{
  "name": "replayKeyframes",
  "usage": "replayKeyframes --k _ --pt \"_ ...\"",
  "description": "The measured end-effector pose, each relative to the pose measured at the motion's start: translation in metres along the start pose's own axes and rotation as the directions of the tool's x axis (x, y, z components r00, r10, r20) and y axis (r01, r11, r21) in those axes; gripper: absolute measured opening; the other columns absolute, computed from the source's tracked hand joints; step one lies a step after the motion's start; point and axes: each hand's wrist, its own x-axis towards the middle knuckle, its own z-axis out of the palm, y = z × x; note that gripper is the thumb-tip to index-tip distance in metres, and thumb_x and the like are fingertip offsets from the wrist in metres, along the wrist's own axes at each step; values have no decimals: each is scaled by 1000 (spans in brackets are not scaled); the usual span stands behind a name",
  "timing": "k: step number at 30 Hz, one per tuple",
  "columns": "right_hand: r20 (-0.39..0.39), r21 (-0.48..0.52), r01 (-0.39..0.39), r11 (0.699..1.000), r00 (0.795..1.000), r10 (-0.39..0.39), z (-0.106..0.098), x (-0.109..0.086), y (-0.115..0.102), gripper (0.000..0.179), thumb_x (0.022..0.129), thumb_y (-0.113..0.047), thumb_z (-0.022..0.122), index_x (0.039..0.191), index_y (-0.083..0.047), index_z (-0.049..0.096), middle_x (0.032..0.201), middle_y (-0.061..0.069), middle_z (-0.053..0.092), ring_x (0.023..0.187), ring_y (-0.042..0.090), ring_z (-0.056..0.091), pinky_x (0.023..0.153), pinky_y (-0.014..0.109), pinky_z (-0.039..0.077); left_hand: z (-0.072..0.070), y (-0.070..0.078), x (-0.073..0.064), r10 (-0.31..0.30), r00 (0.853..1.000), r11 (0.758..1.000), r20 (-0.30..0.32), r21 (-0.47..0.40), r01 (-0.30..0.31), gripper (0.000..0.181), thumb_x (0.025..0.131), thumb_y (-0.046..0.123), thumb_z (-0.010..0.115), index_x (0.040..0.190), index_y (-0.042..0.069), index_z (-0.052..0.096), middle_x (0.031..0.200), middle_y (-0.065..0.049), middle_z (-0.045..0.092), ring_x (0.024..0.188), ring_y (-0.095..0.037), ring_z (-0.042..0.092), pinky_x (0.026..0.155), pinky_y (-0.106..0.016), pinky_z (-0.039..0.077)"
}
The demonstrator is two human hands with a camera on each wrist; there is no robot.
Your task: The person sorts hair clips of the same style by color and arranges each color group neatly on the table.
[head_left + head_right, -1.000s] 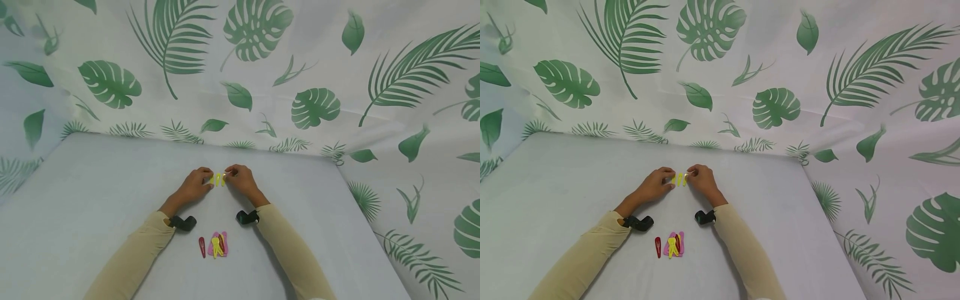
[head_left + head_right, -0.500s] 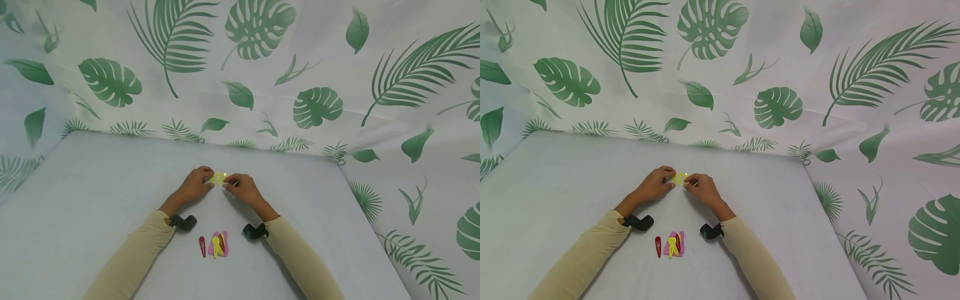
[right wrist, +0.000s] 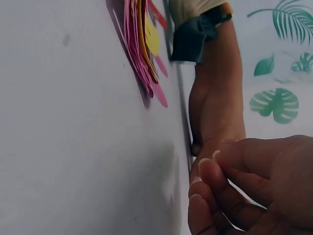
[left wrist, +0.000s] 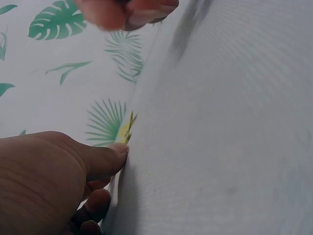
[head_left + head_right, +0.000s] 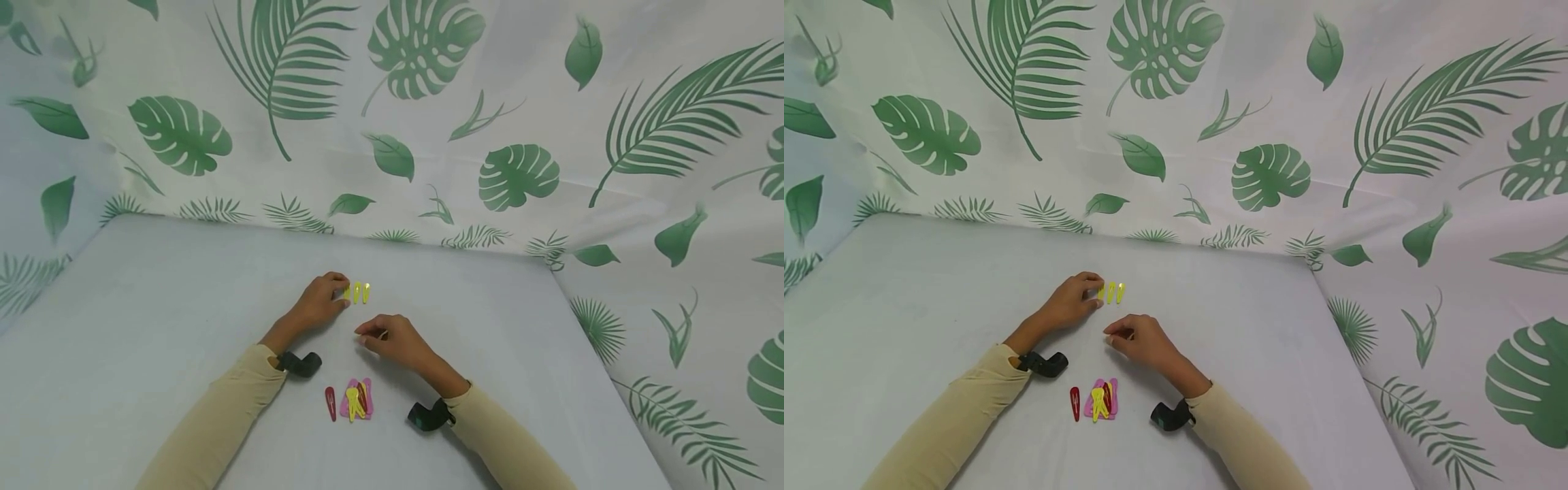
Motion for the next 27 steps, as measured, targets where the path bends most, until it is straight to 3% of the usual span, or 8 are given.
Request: replayKeyframes --k 8,14,20,27 --pt "24 34 -18 999 1000 17 2 -26 -6 17 90 -7 68 106 -5 73 95 -4 69 84 10 60 74 27 51 2 -1 -1 16 1000 1000 -8 -3 -16 43 89 8 70 127 -8 59 130 -17 56 94 -25 57 81 -38 48" --pt "125 57 1 998 992 -8 8 -40 -10 18 88 -4 70 107 -4 72 99 -1 69 87 10 60 77 25 50 3 -3 -1 29 999 1000 -19 -13 -29 42 89 7 70 126 -8 60 128 -18 56 94 -25 56 81 -38 47" --pt "183 56 16 998 983 -26 12 -46 -13 19 88 -5 71 107 -4 72 101 -1 69 94 9 61 83 25 49 4 -4 -1 30 1000 999 -11 -13 -30 42 89 7 69 126 -8 59 129 -18 55 94 -25 56 81 -38 47" --pt "209 31 39 999 977 -45 19 -45 -16 21 86 -9 74 107 -6 73 96 -6 68 88 5 57 80 23 48 1 -2 -1 17 1000 1000 -9 -23 -17 41 89 7 69 127 -8 59 130 -18 55 93 -25 56 80 -38 47"
